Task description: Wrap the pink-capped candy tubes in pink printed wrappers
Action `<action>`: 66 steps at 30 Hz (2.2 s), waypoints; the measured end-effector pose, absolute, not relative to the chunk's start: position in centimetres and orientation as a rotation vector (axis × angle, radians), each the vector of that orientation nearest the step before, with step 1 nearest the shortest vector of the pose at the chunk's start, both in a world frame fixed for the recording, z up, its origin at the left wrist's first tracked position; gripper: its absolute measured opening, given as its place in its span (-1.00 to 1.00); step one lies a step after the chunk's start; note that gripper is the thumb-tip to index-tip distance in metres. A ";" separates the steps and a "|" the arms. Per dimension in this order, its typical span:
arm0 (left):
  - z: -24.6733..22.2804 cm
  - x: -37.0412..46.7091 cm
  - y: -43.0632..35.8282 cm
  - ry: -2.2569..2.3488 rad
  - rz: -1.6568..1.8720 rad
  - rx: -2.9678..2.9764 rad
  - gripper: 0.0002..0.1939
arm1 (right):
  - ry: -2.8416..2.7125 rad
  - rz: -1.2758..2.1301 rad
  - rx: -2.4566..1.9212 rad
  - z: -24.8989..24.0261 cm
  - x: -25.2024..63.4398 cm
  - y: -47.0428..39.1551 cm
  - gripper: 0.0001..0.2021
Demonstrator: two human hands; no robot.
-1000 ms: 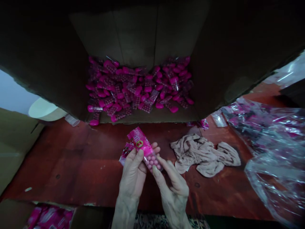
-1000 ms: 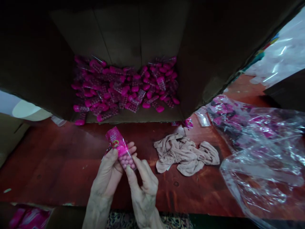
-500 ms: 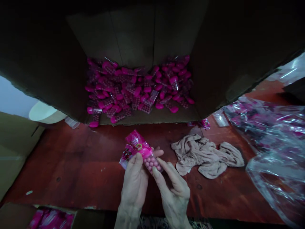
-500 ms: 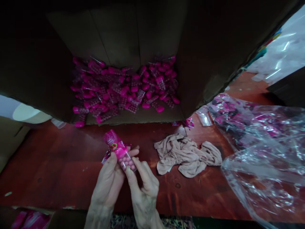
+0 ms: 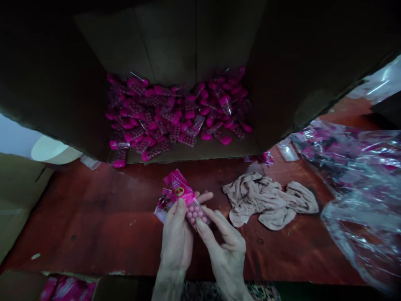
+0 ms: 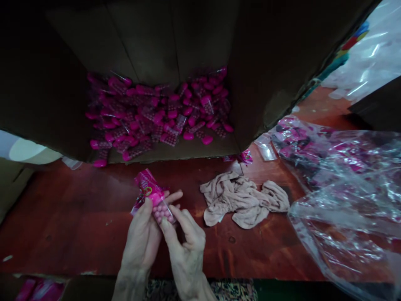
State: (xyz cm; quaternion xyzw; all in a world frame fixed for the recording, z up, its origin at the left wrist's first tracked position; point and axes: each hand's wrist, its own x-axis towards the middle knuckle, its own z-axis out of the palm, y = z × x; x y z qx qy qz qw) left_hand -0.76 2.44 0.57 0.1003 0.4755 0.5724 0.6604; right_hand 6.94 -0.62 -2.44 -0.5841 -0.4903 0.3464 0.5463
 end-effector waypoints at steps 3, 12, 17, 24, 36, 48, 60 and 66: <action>0.6 -0.8 2.6 1.123 1.307 0.236 -0.63 | -1.051 1.045 -1.364 -2.4 6.8 -0.5 -0.78; 0.7 -0.3 1.8 1.101 1.291 0.219 -0.64 | -1.151 0.789 -1.365 -3.0 6.5 -1.3 -0.74; 0.8 -0.3 1.6 1.157 1.349 0.192 -0.59 | -1.109 0.831 -1.364 -2.8 6.0 -1.4 -0.77; 0.6 0.6 1.1 1.287 1.350 0.301 -0.61 | -1.025 0.857 -1.374 -2.7 5.5 -1.7 -0.79; 0.2 0.2 0.0 1.269 1.411 0.320 -0.66 | -0.720 1.202 -1.250 -2.1 5.0 -1.4 -0.81; 0.1 -1.7 1.1 1.225 1.335 0.252 -0.71 | -0.899 1.133 -1.270 -2.1 4.7 -1.7 -0.77; 0.3 -1.9 1.2 1.235 1.325 0.248 -0.59 | -0.823 1.271 -1.225 -1.8 5.1 -1.1 -0.81; 0.0 -1.4 0.9 1.270 1.294 0.253 -0.57 | -0.890 1.166 -1.249 -1.9 4.9 -1.3 -0.74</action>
